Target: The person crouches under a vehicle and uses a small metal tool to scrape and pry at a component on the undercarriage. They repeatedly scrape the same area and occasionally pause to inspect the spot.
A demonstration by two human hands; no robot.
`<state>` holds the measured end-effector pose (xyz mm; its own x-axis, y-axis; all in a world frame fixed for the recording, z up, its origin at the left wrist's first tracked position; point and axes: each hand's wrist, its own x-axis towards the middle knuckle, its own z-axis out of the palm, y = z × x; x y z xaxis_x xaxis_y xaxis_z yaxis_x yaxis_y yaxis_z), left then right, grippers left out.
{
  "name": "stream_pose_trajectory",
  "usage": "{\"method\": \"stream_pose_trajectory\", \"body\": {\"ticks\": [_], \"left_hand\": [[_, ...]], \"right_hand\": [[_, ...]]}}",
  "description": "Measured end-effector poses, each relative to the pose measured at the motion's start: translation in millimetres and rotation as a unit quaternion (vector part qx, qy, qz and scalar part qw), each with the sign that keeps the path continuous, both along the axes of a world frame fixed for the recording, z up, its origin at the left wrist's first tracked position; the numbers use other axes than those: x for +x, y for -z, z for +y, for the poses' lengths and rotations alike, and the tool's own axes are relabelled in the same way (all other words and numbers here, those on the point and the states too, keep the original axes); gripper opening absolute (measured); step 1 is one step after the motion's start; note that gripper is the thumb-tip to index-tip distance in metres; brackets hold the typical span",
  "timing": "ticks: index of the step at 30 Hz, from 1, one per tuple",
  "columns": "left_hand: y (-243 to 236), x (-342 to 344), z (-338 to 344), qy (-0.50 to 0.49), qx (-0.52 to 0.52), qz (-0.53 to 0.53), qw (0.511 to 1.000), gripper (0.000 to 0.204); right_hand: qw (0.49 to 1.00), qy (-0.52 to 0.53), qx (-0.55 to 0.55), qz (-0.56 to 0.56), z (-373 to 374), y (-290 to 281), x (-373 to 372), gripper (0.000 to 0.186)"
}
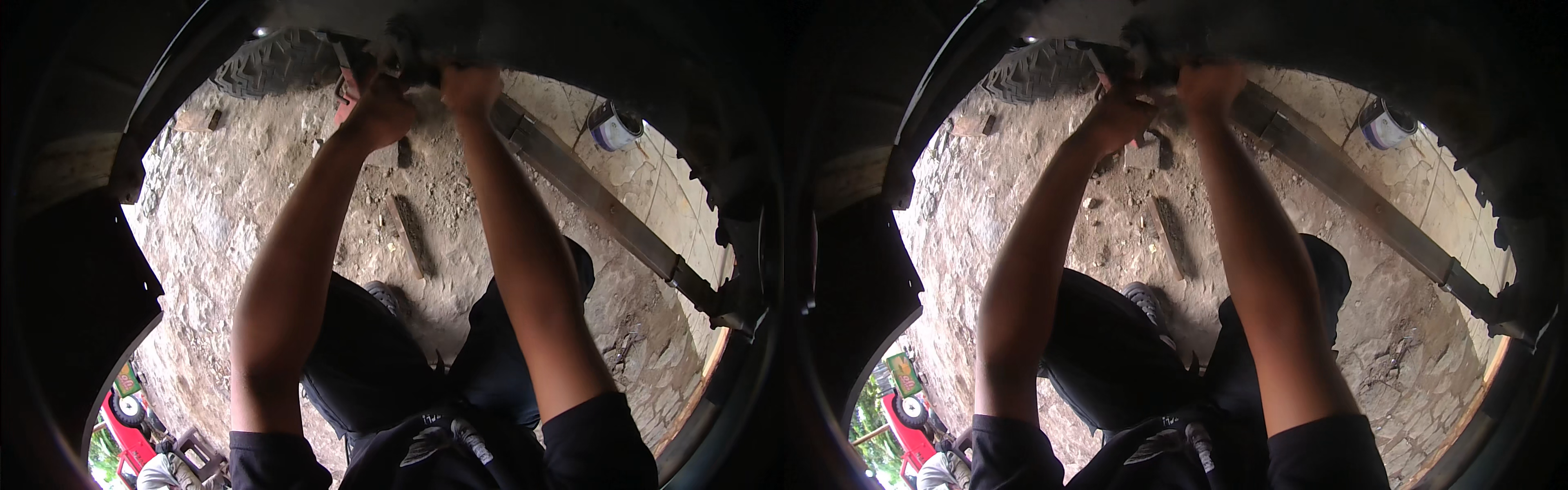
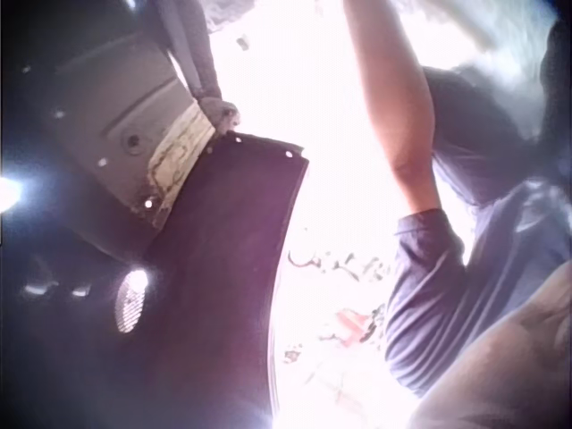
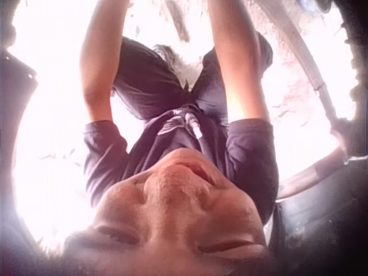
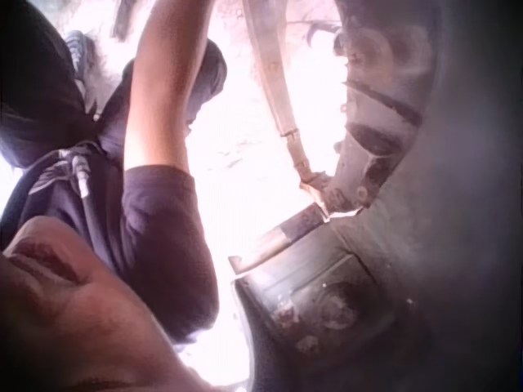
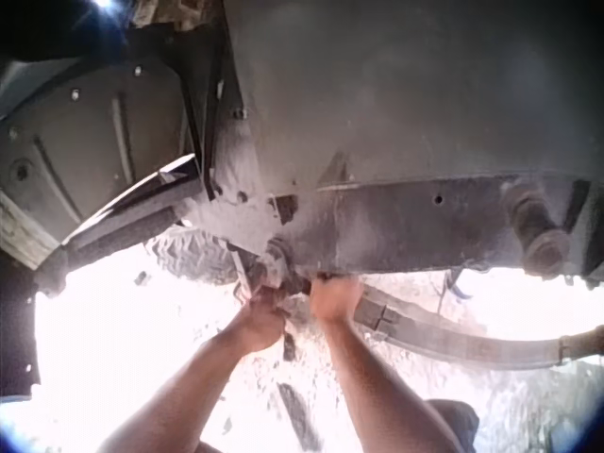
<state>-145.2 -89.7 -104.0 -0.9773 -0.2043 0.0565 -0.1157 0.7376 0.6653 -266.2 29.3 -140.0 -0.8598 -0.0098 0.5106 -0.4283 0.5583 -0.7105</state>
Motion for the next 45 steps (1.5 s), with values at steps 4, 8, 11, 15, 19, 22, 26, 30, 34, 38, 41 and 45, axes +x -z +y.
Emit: {"method": "stream_pose_trajectory", "body": {"ticks": [4, 8, 11, 15, 19, 22, 26, 30, 34, 38, 41, 45], "left_hand": [[-0.5, 1.1, -0.3, -0.012, 0.004, 0.031, 0.999, 0.024], [15.3, -8.8, -10.5, -0.009, 0.008, -0.033, 0.999, 0.024], [17.7, -5.8, -11.9, 0.034, -0.072, 0.031, 0.996, 0.024], [7.7, -2.7, -8.1, 0.038, -0.088, -0.003, 0.995, 0.025], [18.4, -0.3, -19.2, 0.064, 0.024, -0.043, 0.997, 0.03], [41.3, -2.3, -36.6, 0.104, 0.063, 0.019, 0.992, 0.031], [46.5, 0.6, -49.9, 0.146, -0.095, 0.153, 0.973, 0.029], [17.1, -11.1, -19.5, 0.108, -0.095, 0.037, 0.989, 0.026], [4.6, 2.4, -2.1, -0.001, -0.012, 0.019, 1.0, 0.019], [-6.7, -11.6, 1.6, 0.108, -0.214, 0.025, 0.971, 0.025], [4.1, -6.6, -6.5, 0.174, -0.393, 0.019, 0.903, 0.023], [22.4, -2.4, -17.9, 0.078, -0.16, 0.108, 0.978, 0.019]], "right_hand": [[0.999, -0.031, -0.028, -0.033, 8.0, 3.0, 3.7, 0.039], [0.998, 0.025, -0.02, -0.045, -1.3, 11.7, -1.6, 0.031], [0.965, -0.065, -0.249, -0.056, -2.6, 14.0, 27.2, 0.026], [0.964, -0.024, -0.251, -0.082, -5.7, 6.0, 37.6, 0.024], [0.915, -0.036, -0.364, -0.169, -8.8, 17.2, 12.3, 0.015], [0.878, -0.049, -0.417, -0.23, -3.3, 22.7, -10.6, 0.014], [0.951, 0.004, -0.265, -0.161, -9.0, 28.1, 21.0, 0.016], [0.907, -0.039, -0.366, -0.202, -3.4, 27.8, -19.6, 0.017], [0.93, -0.01, -0.313, -0.193, -15.7, 35.0, 7.6, 0.022], [0.976, 0.078, -0.131, -0.155, -12.7, 41.6, -37.6, 0.025], [0.977, 0.046, -0.185, -0.1, -10.4, 38.9, 4.6, 0.024], [0.974, 0.03, -0.219, -0.048, -12.4, 13.9, 28.0, 0.02]]}}
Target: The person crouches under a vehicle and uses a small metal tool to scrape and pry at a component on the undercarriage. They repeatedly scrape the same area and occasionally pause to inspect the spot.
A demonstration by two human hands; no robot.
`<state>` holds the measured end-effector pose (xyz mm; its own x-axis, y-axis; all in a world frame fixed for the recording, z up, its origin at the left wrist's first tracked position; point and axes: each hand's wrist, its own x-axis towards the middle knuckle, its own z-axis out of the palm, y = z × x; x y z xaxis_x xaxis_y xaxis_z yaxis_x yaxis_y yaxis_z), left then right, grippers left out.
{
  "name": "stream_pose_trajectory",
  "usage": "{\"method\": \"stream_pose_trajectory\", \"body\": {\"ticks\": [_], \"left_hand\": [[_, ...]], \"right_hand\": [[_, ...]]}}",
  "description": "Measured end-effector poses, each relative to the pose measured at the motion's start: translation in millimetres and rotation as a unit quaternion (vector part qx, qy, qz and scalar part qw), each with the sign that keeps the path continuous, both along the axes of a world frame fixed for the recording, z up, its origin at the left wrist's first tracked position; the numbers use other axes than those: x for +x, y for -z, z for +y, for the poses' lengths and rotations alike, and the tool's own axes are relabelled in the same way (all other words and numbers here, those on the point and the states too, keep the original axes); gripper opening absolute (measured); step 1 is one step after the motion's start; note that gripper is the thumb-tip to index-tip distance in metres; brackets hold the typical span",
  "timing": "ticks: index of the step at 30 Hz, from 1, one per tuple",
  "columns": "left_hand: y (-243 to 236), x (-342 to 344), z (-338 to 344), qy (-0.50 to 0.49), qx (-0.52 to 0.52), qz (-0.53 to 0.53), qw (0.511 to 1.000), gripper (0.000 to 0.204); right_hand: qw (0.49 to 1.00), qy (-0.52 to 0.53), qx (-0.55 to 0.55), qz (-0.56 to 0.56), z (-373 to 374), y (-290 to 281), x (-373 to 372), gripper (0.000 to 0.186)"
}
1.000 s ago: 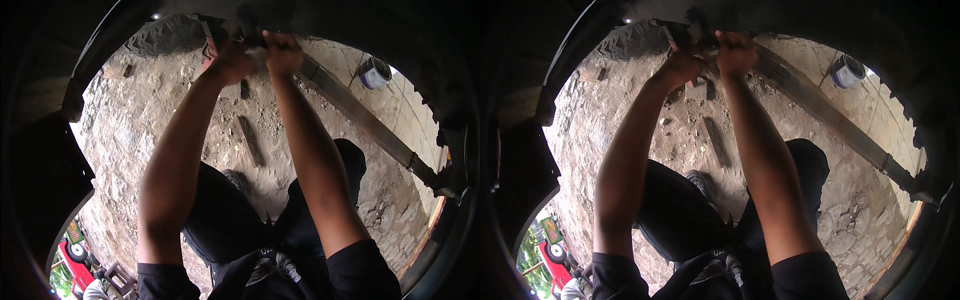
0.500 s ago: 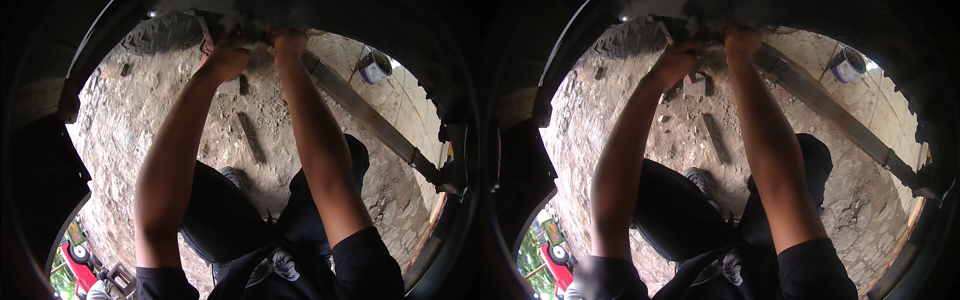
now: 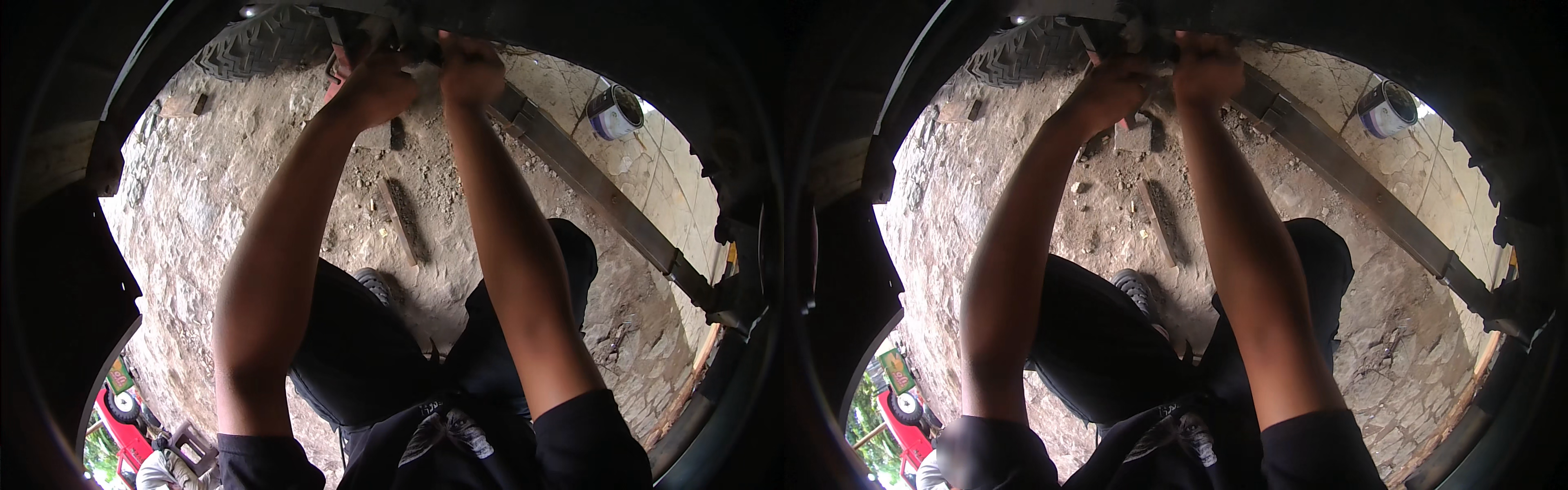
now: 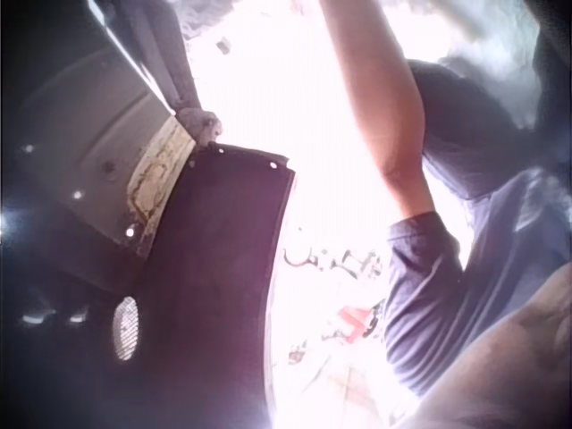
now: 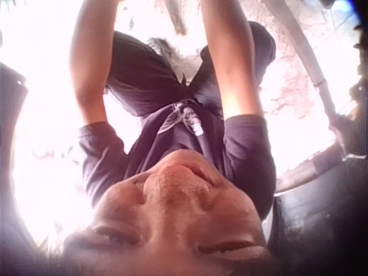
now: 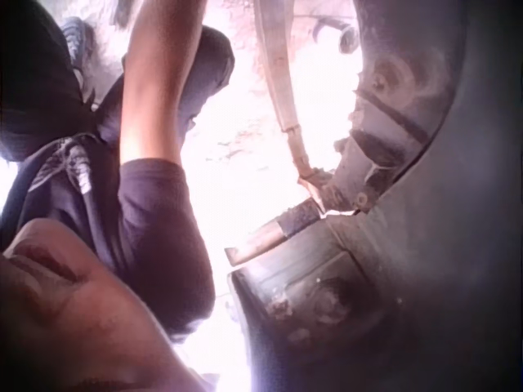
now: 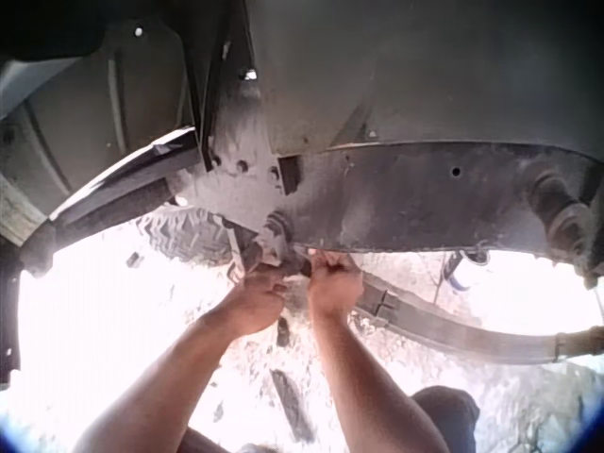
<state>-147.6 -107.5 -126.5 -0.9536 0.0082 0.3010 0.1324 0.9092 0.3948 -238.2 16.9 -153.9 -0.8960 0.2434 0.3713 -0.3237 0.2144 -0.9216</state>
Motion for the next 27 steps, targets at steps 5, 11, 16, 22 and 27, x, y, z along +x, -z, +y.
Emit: {"method": "stream_pose_trajectory", "body": {"ticks": [5, 11, 16, 22, 27], "left_hand": [[-18.7, -6.5, 19.0, -0.081, 0.106, -0.123, 0.983, 0.022], [-32.0, 0.5, 23.2, -0.076, 0.111, -0.105, 0.985, 0.028], [-30.8, 0.9, 18.7, -0.045, 0.135, -0.053, 0.988, 0.032], [-32.5, -6.1, 26.0, -0.096, 0.123, -0.134, 0.979, 0.038], [-33.6, -0.4, 19.6, -0.047, 0.118, -0.072, 0.989, 0.026]], "right_hand": [[0.999, 0.003, -0.038, 0.023, 3.8, 10.1, -9.2, 0.024], [0.999, 0.015, -0.02, -0.045, 1.3, -8.6, -8.3, 0.018], [0.999, -0.009, 0.028, -0.036, 1.9, -5.9, -4.4, 0.017], [0.997, -0.012, -0.054, -0.048, -2.0, 5.7, -7.2, 0.025], [0.983, 0.011, 0.182, -0.023, 2.6, -4.4, -32.2, 0.03]]}}
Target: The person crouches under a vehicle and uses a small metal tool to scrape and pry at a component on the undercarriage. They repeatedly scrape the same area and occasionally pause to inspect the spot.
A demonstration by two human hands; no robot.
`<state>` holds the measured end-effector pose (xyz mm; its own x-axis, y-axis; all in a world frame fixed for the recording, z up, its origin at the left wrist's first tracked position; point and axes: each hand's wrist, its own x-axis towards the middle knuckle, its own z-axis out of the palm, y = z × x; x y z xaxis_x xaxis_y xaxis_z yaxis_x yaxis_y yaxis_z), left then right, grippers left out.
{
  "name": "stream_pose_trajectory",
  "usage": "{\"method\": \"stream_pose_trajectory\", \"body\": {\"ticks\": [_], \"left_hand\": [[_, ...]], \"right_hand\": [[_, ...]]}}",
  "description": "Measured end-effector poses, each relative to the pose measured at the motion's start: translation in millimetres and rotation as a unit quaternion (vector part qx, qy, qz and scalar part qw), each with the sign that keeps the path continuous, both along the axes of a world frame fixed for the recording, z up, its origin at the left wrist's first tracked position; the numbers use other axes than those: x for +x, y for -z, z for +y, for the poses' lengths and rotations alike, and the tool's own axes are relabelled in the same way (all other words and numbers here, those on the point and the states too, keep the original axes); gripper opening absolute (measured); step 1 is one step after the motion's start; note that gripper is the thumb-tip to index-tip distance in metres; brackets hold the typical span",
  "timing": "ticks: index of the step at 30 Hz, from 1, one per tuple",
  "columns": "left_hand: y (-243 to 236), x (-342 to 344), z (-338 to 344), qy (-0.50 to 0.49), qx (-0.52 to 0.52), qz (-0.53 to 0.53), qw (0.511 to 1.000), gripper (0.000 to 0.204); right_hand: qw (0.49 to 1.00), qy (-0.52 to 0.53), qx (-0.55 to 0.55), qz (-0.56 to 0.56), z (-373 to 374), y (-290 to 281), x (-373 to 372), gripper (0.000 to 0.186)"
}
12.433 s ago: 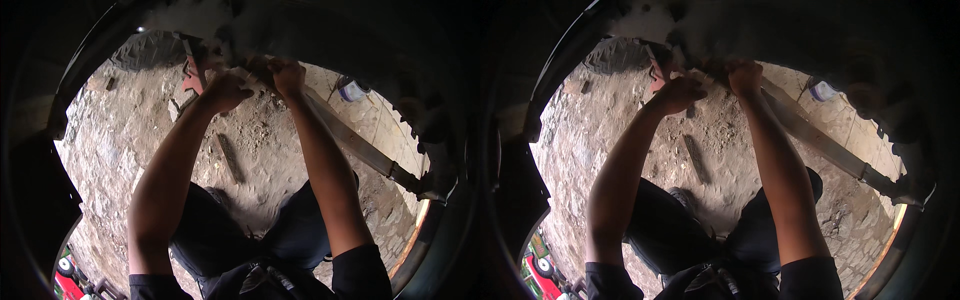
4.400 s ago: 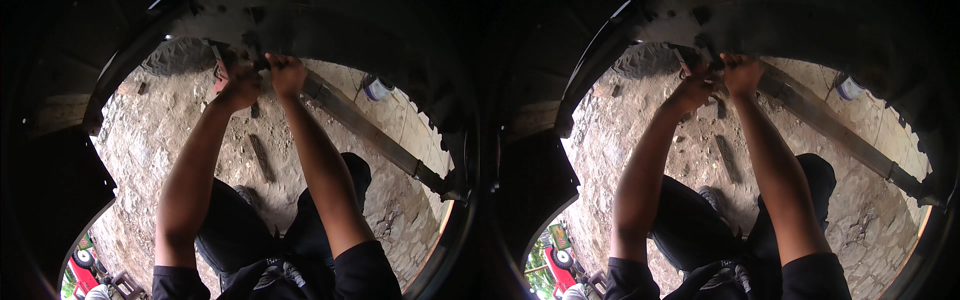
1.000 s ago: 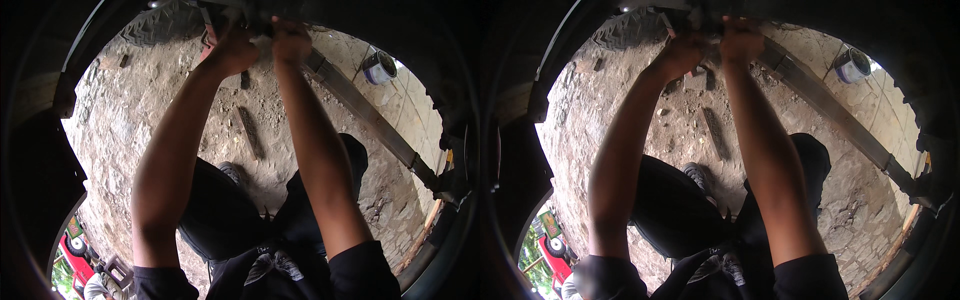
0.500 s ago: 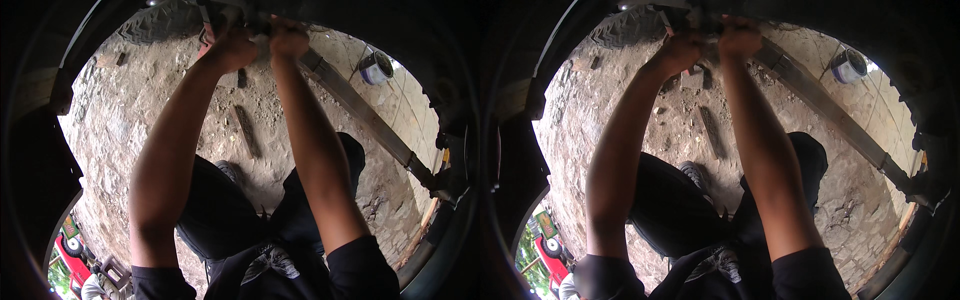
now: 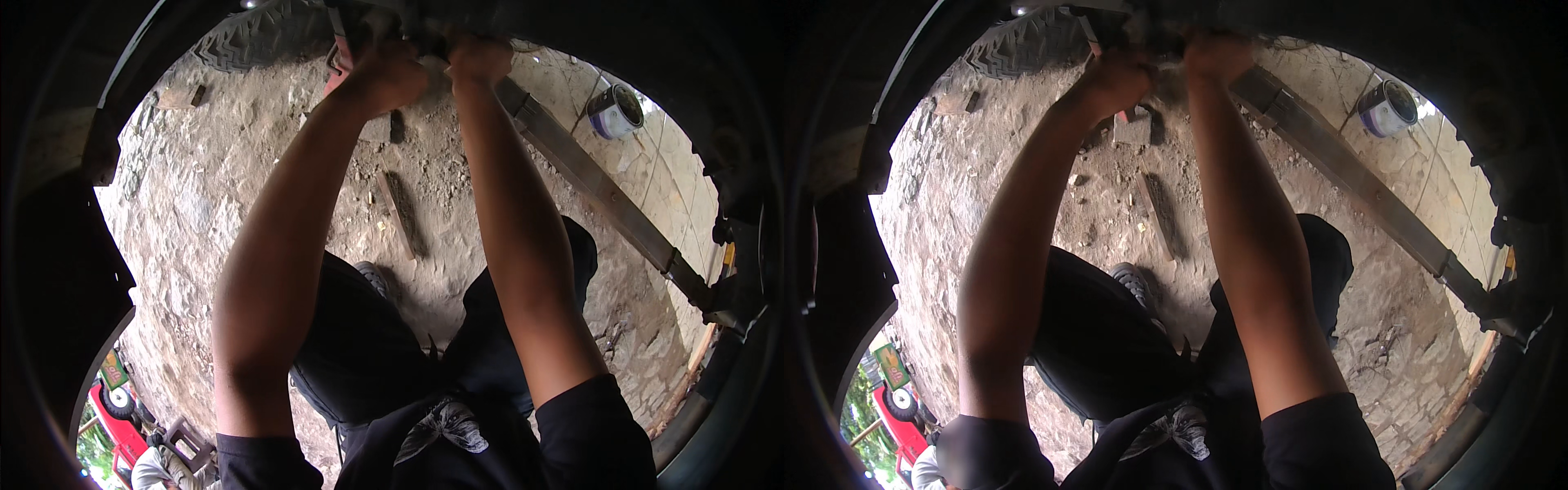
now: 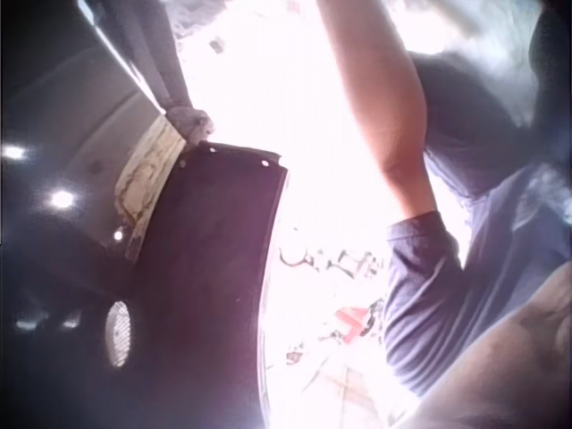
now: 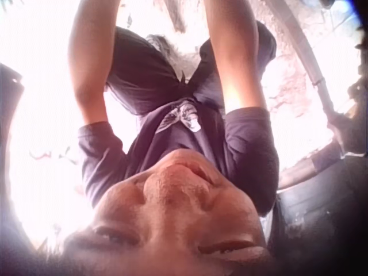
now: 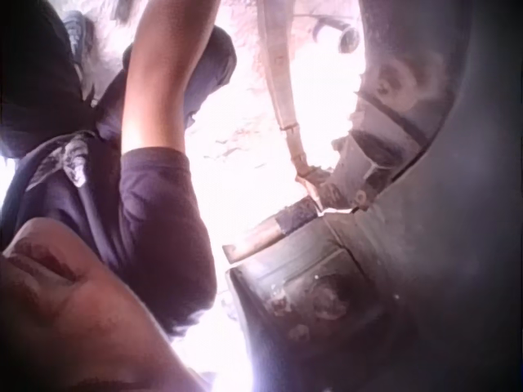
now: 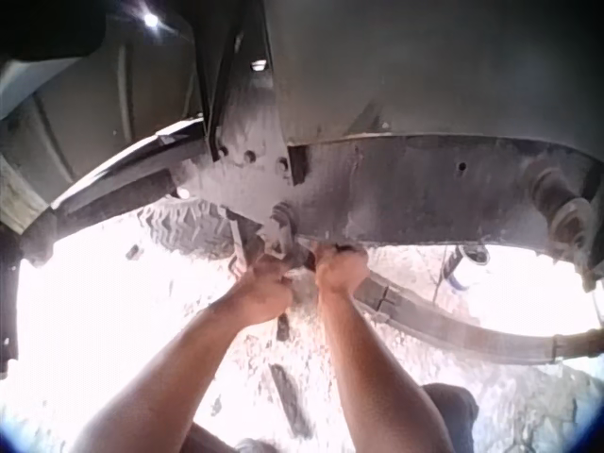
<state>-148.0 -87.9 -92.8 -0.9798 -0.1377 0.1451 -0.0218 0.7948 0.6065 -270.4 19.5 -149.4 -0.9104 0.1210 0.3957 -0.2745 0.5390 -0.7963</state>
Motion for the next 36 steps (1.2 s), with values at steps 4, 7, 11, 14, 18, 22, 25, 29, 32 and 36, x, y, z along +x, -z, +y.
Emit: {"method": "stream_pose_trajectory", "body": {"ticks": [4, 7, 11, 14, 18, 22, 25, 29, 32, 36], "left_hand": [[-2.8, 3.9, 1.9, -0.029, 0.02, -0.042, 0.999, 0.027], [-10.4, 2.2, 3.4, -0.023, 0.037, -0.063, 0.997, 0.035], [-3.9, 1.9, -5.4, -0.004, 0.094, -0.047, 0.994, 0.035], [21.3, -8.4, -16.3, 0.017, 0.002, 0.034, 0.999, 0.035], [7.8, -16.3, 4.3, 0.02, -0.001, -0.041, 0.999, 0.036], [12.7, -2.4, -6.2, 0.006, -0.048, 0.089, 0.995, 0.036], [18.7, -15.7, -11.9, 0.06, -0.164, 0.028, 0.984, 0.032], [-3.5, 0.2, -1.8, -0.015, -0.052, 0.042, 0.998, 0.022], [10.8, -2.5, -6.8, 0.047, -0.174, 0.145, 0.973, 0.012], [10.1, -10.2, -9.1, 0.11, -0.322, 0.107, 0.934, 0.014]], "right_hand": [[0.983, -0.009, -0.181, 0.031, -5.6, 11.3, 30.8, 0.039], [0.997, 0.038, 0.069, -0.005, 0.3, 10.1, -9.0, 0.038], [0.996, 0.011, 0.085, 0.016, -1.0, 1.6, 3.8, 0.029], [0.992, -0.017, -0.103, 0.077, 2.3, -4.3, 30.4, 0.024], [0.995, -0.002, -0.101, -0.023, 13.9, 9.4, -4.6, 0.028], [0.991, 0.007, -0.136, -0.004, -0.6, -2.5, 36.9, 0.019], [0.995, -0.012, -0.093, -0.044, 8.5, -1.9, 8.8, 0.028], [0.993, -0.003, -0.118, 0.03, 5.2, -1.1, 39.5, 0.027], [0.994, 0.012, -0.106, 0.037, 1.0, -7.0, 25.1, 0.027], [0.998, 0.023, -0.045, 0.048, 4.0, -8.8, 28.1, 0.032]]}}
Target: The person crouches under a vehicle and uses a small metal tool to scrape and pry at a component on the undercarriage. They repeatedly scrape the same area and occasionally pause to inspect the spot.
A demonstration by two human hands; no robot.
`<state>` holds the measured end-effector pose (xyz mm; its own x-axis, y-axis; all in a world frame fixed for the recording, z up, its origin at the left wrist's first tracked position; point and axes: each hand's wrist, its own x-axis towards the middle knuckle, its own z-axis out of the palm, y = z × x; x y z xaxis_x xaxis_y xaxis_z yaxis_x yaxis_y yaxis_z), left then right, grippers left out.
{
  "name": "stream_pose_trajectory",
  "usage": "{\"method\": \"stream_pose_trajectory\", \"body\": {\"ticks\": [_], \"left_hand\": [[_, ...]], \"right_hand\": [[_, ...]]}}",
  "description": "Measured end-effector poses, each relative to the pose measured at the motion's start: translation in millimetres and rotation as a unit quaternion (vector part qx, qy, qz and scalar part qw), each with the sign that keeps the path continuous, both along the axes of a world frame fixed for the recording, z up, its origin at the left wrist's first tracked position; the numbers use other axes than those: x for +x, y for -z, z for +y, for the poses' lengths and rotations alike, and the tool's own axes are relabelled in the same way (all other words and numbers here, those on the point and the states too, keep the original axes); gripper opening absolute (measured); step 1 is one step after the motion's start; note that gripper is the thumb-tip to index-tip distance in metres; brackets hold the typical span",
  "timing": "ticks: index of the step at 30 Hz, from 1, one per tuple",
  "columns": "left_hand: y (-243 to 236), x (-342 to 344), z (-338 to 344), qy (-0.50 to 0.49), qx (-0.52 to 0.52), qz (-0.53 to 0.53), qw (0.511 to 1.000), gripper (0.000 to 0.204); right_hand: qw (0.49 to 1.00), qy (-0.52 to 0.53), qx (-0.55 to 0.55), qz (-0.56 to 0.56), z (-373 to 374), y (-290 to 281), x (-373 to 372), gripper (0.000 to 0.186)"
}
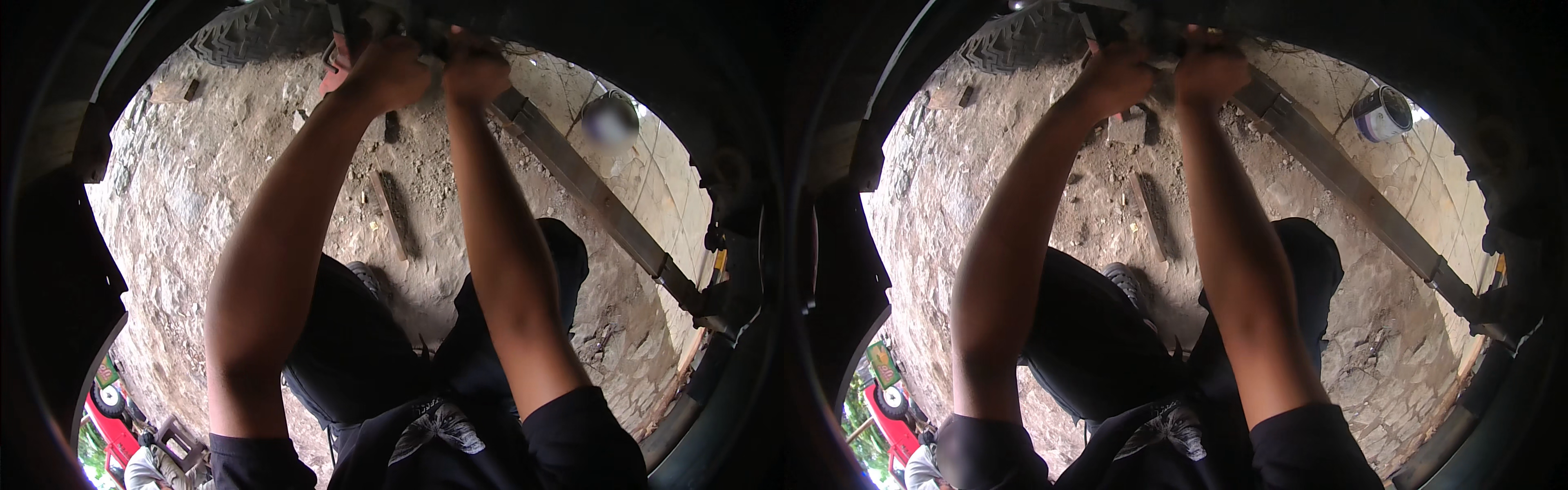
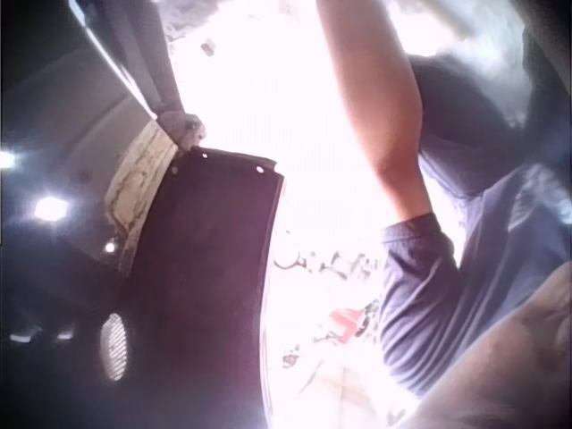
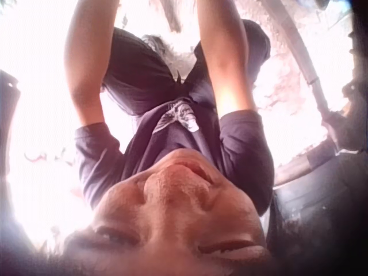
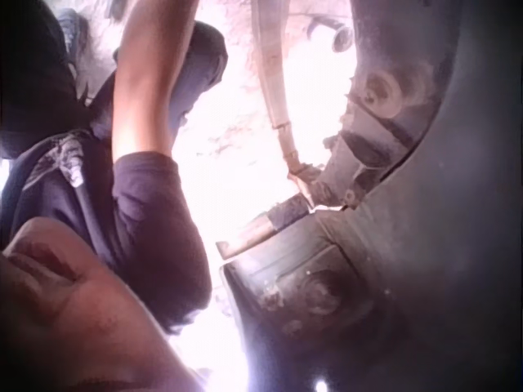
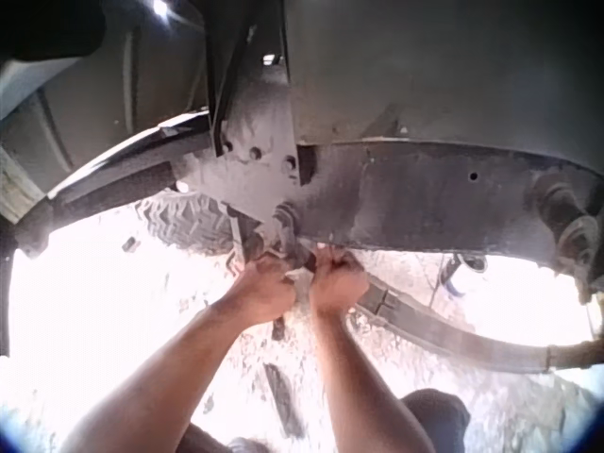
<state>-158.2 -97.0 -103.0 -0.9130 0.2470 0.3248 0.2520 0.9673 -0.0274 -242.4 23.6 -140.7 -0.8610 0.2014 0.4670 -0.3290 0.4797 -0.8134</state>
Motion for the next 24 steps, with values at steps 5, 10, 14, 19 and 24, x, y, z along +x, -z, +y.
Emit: {"method": "stream_pose_trajectory", "body": {"ticks": [5, 10, 14, 19, 24], "left_hand": [[-3.0, 5.3, 4.5, -0.059, 0.301, -0.043, 0.951, 0.03], [6.0, 3.1, 2.7, -0.05, 0.229, -0.013, 0.972, 0.031], [1.2, 2.7, 10.0, -0.054, 0.26, -0.016, 0.964, 0.03], [6.3, 2.1, 9.4, -0.059, 0.244, 0.005, 0.968, 0.028], [11.3, -3.8, -1.8, -0.053, 0.156, -0.074, 0.984, 0.029]], "right_hand": [[0.999, -0.027, -0.026, 0.018, 4.4, -4.4, 7.7, 0.032], [0.999, -0.037, 0.006, 0.027, 7.5, 0.9, 13.3, 0.032], [0.998, -0.037, 0.033, 0.044, 11.9, -2.1, 2.8, 0.03], [0.998, -0.055, -0.008, 0.041, 7.9, -4.1, 15.3, 0.031], [0.998, -0.043, 0.011, 0.051, 6.7, -9.2, 12.5, 0.039]]}}
